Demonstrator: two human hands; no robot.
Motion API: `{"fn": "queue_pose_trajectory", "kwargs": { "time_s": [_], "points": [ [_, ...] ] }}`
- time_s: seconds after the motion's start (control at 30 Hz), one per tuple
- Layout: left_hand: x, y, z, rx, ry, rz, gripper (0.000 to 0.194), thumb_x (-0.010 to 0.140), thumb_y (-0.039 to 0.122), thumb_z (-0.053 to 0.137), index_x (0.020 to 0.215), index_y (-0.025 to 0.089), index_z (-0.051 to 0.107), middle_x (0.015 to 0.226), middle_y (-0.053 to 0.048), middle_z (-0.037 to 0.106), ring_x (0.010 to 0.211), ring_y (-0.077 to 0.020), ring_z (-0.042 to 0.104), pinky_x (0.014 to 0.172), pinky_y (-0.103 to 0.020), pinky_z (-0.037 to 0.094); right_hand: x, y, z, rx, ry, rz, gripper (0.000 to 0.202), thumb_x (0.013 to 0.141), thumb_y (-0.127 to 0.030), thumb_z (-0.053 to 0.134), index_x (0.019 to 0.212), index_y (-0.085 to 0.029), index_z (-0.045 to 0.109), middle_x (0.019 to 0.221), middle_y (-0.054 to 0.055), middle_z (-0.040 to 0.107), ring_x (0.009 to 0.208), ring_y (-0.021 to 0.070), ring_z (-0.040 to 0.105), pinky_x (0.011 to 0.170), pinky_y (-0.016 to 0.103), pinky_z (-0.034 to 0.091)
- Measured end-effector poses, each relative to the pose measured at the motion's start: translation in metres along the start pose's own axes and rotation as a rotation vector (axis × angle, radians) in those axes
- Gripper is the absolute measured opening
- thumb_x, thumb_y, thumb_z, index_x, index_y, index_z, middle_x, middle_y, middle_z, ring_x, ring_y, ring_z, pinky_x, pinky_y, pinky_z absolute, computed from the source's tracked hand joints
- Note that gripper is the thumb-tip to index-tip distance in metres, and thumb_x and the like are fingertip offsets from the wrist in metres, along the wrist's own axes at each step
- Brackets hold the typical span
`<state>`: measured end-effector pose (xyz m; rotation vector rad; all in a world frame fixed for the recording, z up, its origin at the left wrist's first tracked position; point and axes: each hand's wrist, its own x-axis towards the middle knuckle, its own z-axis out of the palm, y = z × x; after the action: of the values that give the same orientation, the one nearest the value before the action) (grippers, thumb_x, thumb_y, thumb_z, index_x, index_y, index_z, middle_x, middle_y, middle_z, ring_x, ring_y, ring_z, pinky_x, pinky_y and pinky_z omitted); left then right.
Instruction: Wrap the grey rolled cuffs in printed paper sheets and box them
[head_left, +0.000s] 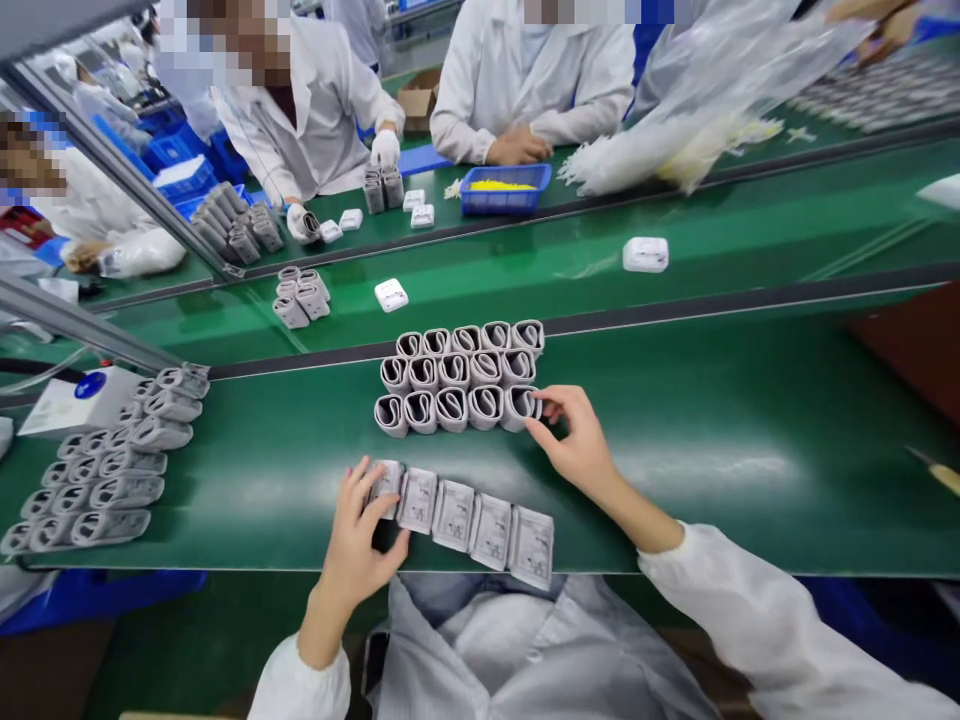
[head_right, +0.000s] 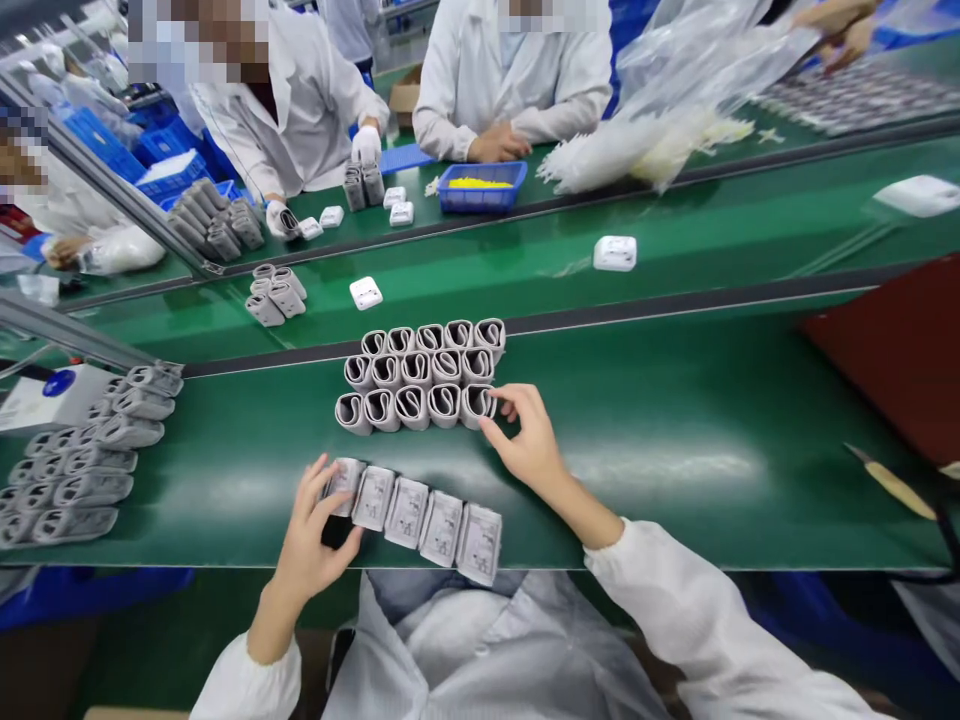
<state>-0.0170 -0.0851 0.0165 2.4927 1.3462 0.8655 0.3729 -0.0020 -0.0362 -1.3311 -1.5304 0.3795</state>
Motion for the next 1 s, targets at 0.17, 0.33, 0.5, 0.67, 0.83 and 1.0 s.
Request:
{"fn": "queue_pose_trajectory", "kwargs": {
  "time_s": [0.17,0.33,0.5,0.67,0.83,1.0],
  "points": [
    [0.043,0.02,0.001,0.077,-0.23,0.23,0.069,0.102,0.043,0.079,0.166,0.032,0.055,0.181,-0.02,0.053,0.178,-0.0443,0.042,0.142,-0.079,0.04,0.005,-0.014,-0.001,-0.039,-0.008,-0.09,0.004,0.103,-0.031,0.072,0.1,-0.03,0.074,0.128,0.014,0.068,0.096,0.0287,0.075,0.084,0.056,0.07],
    [0.056,0.036,0.019,0.184,-0.389,0.293,0.073,0.106,0.059,0.075,0.169,0.026,0.057,0.176,-0.018,0.061,0.165,-0.0411,0.059,0.136,-0.067,0.051,-0.024,-0.031,-0.014,-0.059,-0.033,-0.266,0.02,0.097,-0.013,0.072,0.089,-0.031,0.068,0.122,0.01,0.072,0.102,0.0302,0.077,0.083,0.056,0.07],
    [0.024,0.052,0.019,0.187,-0.345,0.21,0.071,0.108,0.06,0.069,0.171,0.03,0.058,0.166,-0.015,0.07,0.151,-0.0408,0.067,0.125,-0.064,0.057,-0.016,-0.027,-0.028,-0.092,-0.019,-0.272,0.018,0.097,-0.018,0.071,0.105,-0.034,0.071,0.121,0.011,0.076,0.11,0.0342,0.077,0.088,0.059,0.07],
    [0.012,0.061,0.02,0.214,-0.225,0.096,0.087,0.101,0.065,0.076,0.177,0.034,0.049,0.182,-0.019,0.052,0.168,-0.0503,0.049,0.128,-0.075,0.05,0.043,0.001,-0.01,-0.165,0.055,-0.025,0.025,0.099,-0.04,0.073,0.121,-0.03,0.075,0.127,0.015,0.073,0.105,0.0324,0.075,0.082,0.054,0.068],
    [0.021,0.064,0.023,0.295,-0.294,0.074,0.096,0.097,0.076,0.076,0.176,0.028,0.05,0.188,-0.024,0.041,0.177,-0.0561,0.034,0.134,-0.087,0.036,0.051,0.008,0.014,-0.109,0.042,-0.048,0.009,0.104,-0.034,0.068,0.107,-0.028,0.074,0.119,0.013,0.072,0.104,0.0306,0.074,0.081,0.05,0.068],
    [0.025,0.067,0.018,0.337,-0.337,0.05,0.089,0.101,0.076,0.072,0.174,0.028,0.053,0.188,-0.02,0.044,0.177,-0.0527,0.037,0.136,-0.082,0.037,0.022,0.003,0.01,-0.111,-0.001,-0.194,0.014,0.1,-0.016,0.069,0.104,-0.027,0.075,0.11,0.01,0.07,0.101,0.029,0.074,0.084,0.049,0.068]
  ]
}}
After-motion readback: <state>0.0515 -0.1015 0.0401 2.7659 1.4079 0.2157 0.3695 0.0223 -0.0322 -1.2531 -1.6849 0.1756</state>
